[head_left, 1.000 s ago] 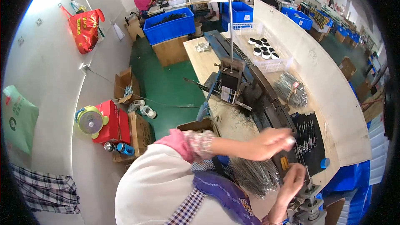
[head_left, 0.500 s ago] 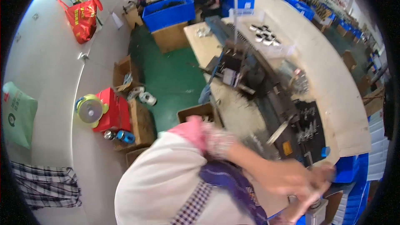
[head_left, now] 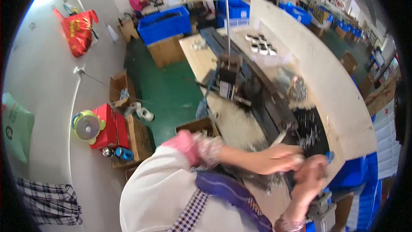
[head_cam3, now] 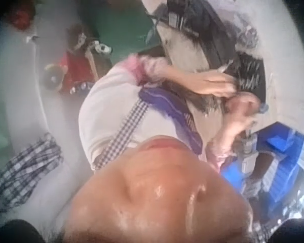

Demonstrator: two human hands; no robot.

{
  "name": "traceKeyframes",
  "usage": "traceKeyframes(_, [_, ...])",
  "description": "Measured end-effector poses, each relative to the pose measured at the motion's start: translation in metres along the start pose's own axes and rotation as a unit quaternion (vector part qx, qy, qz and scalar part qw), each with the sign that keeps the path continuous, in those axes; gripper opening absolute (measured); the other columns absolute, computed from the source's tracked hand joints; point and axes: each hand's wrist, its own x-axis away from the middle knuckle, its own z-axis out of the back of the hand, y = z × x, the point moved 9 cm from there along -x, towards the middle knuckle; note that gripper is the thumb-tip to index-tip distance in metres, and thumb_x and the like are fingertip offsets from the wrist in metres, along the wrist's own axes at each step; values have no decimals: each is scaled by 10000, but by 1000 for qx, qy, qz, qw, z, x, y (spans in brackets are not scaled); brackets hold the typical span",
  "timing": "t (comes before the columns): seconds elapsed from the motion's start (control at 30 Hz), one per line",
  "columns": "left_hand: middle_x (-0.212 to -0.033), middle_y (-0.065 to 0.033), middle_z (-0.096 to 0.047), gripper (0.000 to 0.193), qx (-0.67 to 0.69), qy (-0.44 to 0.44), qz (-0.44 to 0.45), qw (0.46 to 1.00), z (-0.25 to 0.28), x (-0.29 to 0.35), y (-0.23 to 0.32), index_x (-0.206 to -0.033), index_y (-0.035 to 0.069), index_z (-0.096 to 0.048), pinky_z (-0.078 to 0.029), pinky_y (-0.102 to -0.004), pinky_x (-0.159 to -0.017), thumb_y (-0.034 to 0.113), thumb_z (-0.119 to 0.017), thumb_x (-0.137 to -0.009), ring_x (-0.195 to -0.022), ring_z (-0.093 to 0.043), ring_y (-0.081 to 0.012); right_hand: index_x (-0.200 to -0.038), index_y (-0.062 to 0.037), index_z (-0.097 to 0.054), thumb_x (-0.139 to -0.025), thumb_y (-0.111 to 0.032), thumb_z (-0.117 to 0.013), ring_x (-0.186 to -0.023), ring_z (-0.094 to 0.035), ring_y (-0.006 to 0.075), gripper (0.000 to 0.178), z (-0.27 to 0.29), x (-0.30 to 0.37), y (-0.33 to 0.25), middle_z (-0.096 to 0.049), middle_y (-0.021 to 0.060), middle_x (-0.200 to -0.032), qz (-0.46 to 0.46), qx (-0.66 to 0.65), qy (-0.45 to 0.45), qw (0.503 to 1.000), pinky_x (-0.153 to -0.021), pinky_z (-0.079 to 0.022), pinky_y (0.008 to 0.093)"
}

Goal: Assembling small metal wire components using an industrial machine and manual placement in a manufacturing facility.

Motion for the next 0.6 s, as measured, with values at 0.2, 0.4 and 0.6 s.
traceKeyframes(0.2, [-687,17,-400,323,-167,-23,-351,921,-77,-29,38,-860,40,-492,-369,-252,-563,319,-420,-1005,-617,-390,-75,-1052,-13,-437,-893,-366,-447,-909,-492,186,387,47,47,50,-474,109,-982,95,-3,94,991,-812,-392,291])
traceKeyframes(0.4, [-669,37,-385,333,-55,6,197,979,25,79,-67,-856,55,-486,-334,-237,-531,330,-385,-1015,-604,-368,-54,-1046,-33,-472,-983,-171,-420,-719,-496,122,160,-2,49,101,-499,51,-801,-163,-84,-2,983,-646,-401,239])
traceKeyframes(0.6, [-710,39,-428,328,-142,61,62,986,33,25,-45,-848,62,-486,-362,-236,-551,320,-376,-1018,-632,-397,-51,-798,-131,-467,-978,-263,-449,-473,-314,34,224,-34,34,102,-376,-58,-588,-185,-64,-41,980,-411,-220,209])
